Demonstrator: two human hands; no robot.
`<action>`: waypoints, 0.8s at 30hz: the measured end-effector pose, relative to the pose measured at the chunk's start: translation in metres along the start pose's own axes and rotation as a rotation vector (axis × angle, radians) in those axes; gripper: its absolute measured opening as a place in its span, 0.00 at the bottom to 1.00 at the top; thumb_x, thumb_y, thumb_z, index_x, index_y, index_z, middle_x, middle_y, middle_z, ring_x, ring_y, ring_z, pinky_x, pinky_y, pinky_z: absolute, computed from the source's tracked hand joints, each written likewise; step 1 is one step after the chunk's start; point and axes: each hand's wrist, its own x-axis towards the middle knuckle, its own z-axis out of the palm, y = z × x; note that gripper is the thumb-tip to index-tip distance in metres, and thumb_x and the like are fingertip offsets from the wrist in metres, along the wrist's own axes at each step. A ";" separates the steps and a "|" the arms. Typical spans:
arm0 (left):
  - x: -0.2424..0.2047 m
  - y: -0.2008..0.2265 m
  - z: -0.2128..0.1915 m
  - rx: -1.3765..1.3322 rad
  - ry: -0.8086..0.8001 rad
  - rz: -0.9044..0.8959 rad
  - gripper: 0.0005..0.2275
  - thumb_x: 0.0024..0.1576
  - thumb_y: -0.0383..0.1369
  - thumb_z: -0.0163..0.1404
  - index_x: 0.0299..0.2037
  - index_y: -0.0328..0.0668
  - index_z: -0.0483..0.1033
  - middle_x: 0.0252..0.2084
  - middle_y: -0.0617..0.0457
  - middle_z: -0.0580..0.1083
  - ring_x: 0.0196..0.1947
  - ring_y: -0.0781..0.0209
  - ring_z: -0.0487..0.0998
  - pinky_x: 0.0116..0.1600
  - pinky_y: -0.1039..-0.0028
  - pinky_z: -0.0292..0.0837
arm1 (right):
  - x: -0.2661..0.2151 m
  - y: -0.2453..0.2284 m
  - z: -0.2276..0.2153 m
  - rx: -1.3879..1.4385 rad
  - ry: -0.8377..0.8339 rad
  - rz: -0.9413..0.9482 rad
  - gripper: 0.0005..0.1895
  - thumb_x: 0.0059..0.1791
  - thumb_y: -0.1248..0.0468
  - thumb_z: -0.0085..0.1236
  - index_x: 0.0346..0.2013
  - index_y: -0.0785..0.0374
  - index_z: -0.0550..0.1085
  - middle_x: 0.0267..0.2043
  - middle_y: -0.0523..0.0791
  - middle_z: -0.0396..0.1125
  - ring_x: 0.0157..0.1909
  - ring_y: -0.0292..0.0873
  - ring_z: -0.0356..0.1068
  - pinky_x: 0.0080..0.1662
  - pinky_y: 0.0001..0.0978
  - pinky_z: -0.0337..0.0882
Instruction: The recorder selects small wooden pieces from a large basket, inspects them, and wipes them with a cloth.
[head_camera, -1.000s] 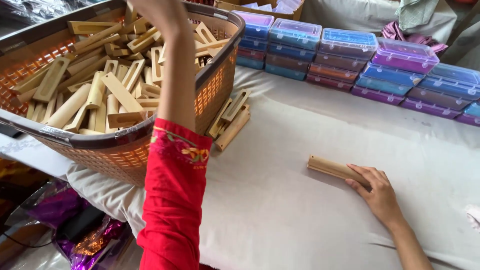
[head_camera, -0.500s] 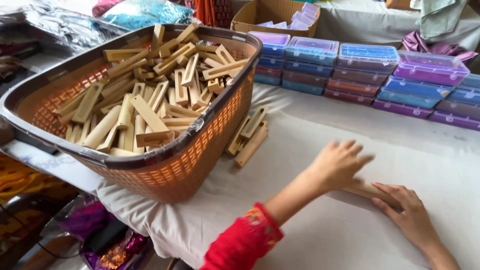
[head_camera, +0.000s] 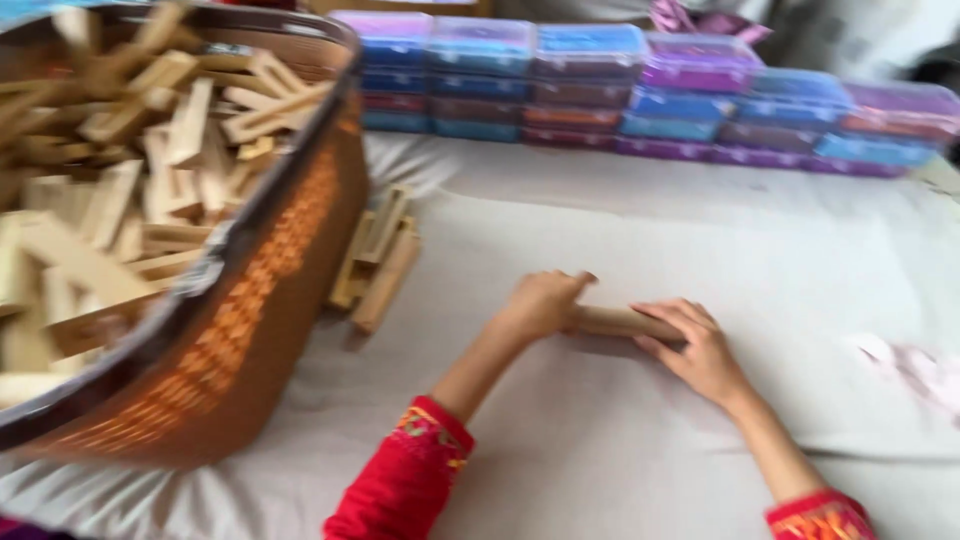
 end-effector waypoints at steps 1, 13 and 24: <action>-0.004 0.009 -0.011 -0.007 -0.033 -0.044 0.28 0.44 0.33 0.65 0.57 0.46 0.73 0.38 0.45 0.80 0.41 0.44 0.81 0.45 0.57 0.76 | 0.000 -0.002 -0.001 0.003 -0.004 -0.004 0.23 0.44 0.59 0.66 0.54 0.54 0.78 0.50 0.44 0.73 0.55 0.46 0.70 0.57 0.39 0.70; -0.012 0.020 -0.051 -0.067 -0.126 -0.149 0.36 0.34 0.31 0.71 0.58 0.45 0.73 0.38 0.49 0.81 0.40 0.52 0.82 0.46 0.64 0.76 | 0.001 0.000 -0.007 0.373 -0.057 0.319 0.23 0.48 0.56 0.61 0.56 0.60 0.76 0.51 0.45 0.73 0.56 0.41 0.71 0.58 0.36 0.70; -0.014 0.023 -0.064 -0.094 -0.159 -0.237 0.31 0.41 0.17 0.62 0.59 0.42 0.73 0.36 0.48 0.81 0.40 0.53 0.83 0.45 0.65 0.77 | 0.003 0.000 -0.007 0.331 -0.065 0.301 0.24 0.47 0.56 0.62 0.56 0.60 0.76 0.51 0.45 0.74 0.57 0.41 0.70 0.61 0.36 0.66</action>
